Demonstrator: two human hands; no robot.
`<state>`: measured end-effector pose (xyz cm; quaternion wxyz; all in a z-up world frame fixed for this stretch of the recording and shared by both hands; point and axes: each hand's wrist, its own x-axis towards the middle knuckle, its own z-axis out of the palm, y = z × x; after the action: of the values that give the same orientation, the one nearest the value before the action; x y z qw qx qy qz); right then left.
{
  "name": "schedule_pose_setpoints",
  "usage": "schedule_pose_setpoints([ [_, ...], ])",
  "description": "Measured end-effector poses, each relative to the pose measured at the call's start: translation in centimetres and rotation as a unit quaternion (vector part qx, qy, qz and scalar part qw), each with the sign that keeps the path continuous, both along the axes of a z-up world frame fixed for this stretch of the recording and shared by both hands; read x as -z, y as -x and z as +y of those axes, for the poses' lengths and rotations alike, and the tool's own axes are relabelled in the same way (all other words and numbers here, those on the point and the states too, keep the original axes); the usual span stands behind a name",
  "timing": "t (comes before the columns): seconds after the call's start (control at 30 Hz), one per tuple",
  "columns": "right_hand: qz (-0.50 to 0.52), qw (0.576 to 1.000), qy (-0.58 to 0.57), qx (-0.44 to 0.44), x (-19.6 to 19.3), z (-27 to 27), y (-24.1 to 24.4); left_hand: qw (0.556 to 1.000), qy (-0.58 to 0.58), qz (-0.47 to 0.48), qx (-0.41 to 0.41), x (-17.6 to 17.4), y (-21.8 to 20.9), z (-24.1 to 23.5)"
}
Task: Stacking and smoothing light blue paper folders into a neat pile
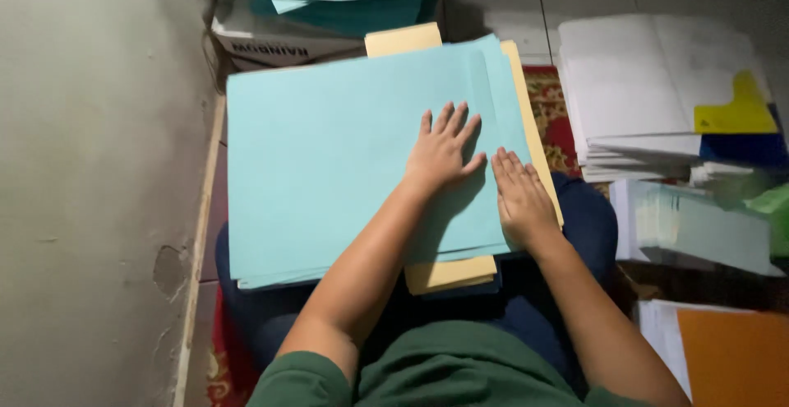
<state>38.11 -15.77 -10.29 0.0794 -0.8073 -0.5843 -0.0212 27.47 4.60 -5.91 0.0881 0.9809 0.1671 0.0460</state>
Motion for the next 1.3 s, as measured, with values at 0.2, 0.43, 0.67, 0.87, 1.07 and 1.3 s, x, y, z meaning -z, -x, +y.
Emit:
schedule_pose_setpoints([
  [0.2, 0.020, 0.999, 0.034, -0.005, 0.1, 2.6, -2.7, 1.000, 0.000, -0.015, -0.014, 0.7, 0.0, 0.1],
  [0.43, 0.021, 0.999, 0.030, -0.027, 1.3, 14.7, -12.3, 1.000, 0.020, -0.006, -0.008, 0.9, -0.4, 0.5],
  [0.67, 0.040, 0.998, 0.028, -0.035, -0.2, 16.5, -12.6, 1.000, 0.024, -0.006, -0.004, 1.2, -0.7, 0.6],
  [0.87, 0.021, 0.999, 0.046, -0.016, -1.4, 7.9, -6.9, 0.999, 0.029, -0.028, -0.005, 1.4, -0.9, 0.2],
  [1.07, 0.010, 0.999, 0.033, -0.009, 0.0, -0.1, -0.7, 0.999, -0.003, -0.045, -0.018, 2.4, -0.2, 0.3],
  [1.3, 0.006, 1.000, 0.027, -0.010, 0.7, 1.1, -2.6, 0.999, -0.009, -0.049, -0.015, 2.1, -0.1, 0.1],
])
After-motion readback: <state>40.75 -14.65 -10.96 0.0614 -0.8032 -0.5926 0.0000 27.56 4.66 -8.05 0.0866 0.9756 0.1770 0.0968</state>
